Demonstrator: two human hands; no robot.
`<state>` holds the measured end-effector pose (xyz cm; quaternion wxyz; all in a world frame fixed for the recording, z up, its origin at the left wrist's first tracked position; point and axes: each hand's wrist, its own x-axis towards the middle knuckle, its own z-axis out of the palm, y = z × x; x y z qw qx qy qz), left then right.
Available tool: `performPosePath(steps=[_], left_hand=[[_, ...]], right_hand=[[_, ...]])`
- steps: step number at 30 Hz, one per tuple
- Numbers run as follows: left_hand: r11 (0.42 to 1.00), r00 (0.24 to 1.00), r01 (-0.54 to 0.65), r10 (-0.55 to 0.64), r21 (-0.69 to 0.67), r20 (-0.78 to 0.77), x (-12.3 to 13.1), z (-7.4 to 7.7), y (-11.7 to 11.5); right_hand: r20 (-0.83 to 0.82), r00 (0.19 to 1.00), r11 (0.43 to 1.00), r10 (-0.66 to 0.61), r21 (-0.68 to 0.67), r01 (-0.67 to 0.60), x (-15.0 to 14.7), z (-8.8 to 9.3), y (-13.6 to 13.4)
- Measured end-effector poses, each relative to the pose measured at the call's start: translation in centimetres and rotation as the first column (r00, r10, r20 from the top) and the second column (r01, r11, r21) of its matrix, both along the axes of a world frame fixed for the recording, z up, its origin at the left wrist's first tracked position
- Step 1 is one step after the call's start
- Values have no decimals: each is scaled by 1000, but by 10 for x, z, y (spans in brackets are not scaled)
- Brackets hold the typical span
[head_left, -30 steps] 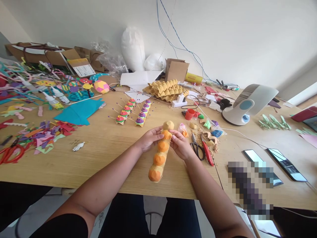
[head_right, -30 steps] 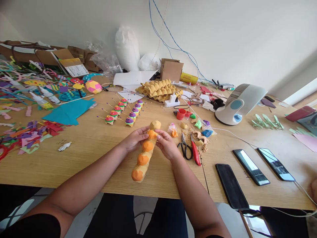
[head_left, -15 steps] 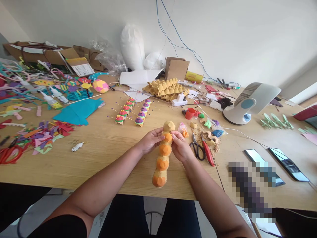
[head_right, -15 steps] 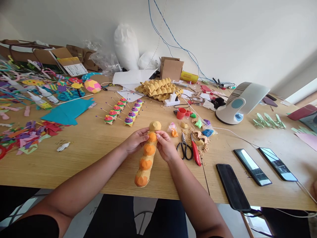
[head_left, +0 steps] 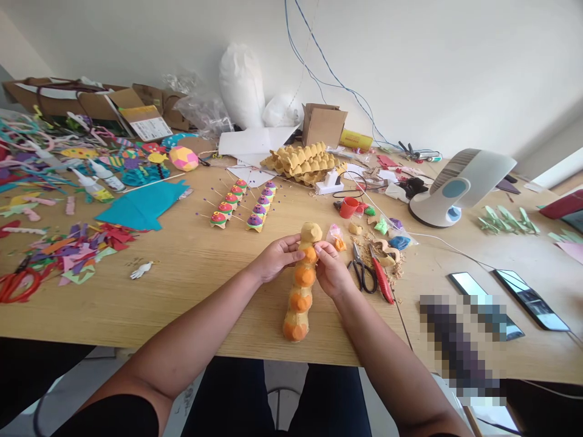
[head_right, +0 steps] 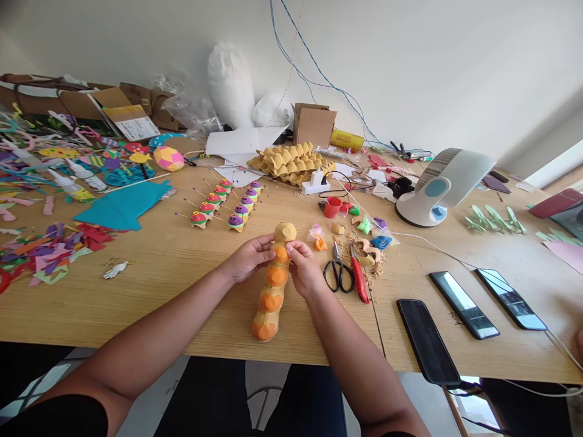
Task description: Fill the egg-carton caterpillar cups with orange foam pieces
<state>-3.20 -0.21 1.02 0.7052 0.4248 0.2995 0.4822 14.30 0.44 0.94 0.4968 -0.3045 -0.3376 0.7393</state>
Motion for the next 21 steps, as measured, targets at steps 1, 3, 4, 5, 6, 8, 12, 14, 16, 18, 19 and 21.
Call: performPosePath(steps=[1,3,4,5,6,8,12,14,16,18,19,21], left_hand=[[1000,1000,4,-4,-3,0,0,0,0],[1000,1000,14,-14,-8,8,0,0,0],[1000,1000,25,-24,-7,19,0,0,0],[999,998,44,-44,-4,34,0,0,0],[998,997,66,-66,-1,51,-1,0,1],[996,993,86,-86,3,83,-1,-1,1],[999,995,-10,14,-45,94,1,-3,1],[996,995,-47,54,-80,85,2,-4,1],[992,994,-68,76,-106,76,3,-5,1],[989,994,-80,89,-121,69,4,-5,1],[988,993,-87,95,-124,66,4,-5,0],[987,992,-107,115,-124,53,5,-4,0]], right_hand=[[8,1000,1000,-7,-4,7,0,-1,0],[16,1000,1000,-13,-8,13,0,-1,1],[12,1000,1000,-15,-13,15,0,-1,2],[2,1000,1000,-13,-26,13,1,0,2],[-11,1000,999,-5,-45,5,1,2,2],[-35,999,996,17,-85,-20,2,5,1],[-47,998,995,36,-86,-40,0,9,-4],[-43,998,996,43,-81,-47,-2,9,-6],[-45,998,995,44,-89,-48,-4,9,-8],[-48,998,995,40,-93,-44,-5,8,-9],[-46,998,995,40,-89,-44,-5,8,-10],[-34,998,996,49,-76,-51,-6,8,-10]])
